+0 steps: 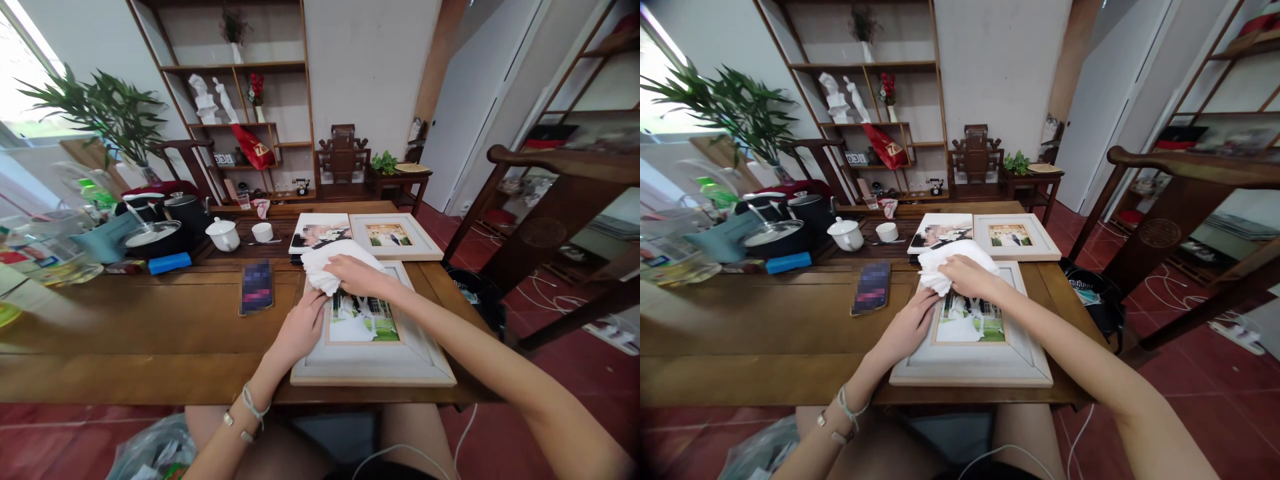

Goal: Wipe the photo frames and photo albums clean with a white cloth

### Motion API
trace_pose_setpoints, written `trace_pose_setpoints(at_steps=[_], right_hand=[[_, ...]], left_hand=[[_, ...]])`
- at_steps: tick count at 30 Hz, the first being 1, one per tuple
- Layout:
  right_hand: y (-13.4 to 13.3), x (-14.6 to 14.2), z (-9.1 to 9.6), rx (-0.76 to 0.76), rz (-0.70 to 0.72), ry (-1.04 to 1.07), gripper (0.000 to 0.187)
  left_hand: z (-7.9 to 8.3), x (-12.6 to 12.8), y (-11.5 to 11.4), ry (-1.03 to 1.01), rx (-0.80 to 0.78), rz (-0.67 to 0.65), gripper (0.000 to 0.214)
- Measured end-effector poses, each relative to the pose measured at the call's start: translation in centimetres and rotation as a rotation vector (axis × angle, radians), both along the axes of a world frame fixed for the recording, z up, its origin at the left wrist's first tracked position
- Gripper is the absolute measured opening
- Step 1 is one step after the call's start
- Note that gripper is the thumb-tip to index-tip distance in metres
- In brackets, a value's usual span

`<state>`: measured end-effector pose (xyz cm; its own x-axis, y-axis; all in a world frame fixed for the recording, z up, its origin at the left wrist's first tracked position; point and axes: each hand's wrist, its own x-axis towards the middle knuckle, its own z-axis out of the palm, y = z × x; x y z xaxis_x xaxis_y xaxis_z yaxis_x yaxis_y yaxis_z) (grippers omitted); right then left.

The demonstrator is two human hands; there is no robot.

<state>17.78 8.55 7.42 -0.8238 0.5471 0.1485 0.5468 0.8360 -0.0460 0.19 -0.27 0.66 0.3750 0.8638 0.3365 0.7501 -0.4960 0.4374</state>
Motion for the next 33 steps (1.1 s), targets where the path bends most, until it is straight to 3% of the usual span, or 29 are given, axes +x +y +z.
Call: trace_pose_setpoints(at_steps=[8,14,20,26,29,33], right_hand=[[-1.6,6.5,-0.7,0.043,-0.183,-0.023,0.049],[-2.9,11.1,-1.0,0.138,-0.329,-0.067,0.049],[-7.8,9.3,-1.3,0.169,-0.336,-0.132,0.046],[-14.9,6.4,-0.2,-0.087,-0.227,-0.085,0.046],[-15.3,6.3,-0.9,-0.131,-0.186,0.047,0.056],[-12.3,7.6,-3.0,-0.087,-0.201,0.114,0.073]], left_hand=[[-0.3,-0.2,0.1,-0.012,-0.018,0.01,0.04],[-0.4,-0.1,0.1,-0.008,-0.022,0.017,0.04],[-0.4,0.0,0.1,-0.037,-0.019,0.032,0.039],[-0.4,-0.1,0.1,-0.035,-0.014,0.024,0.04],[-0.4,-0.1,0.1,-0.032,-0.01,0.017,0.04],[-0.5,-0.1,0.1,-0.043,0.002,0.011,0.04]])
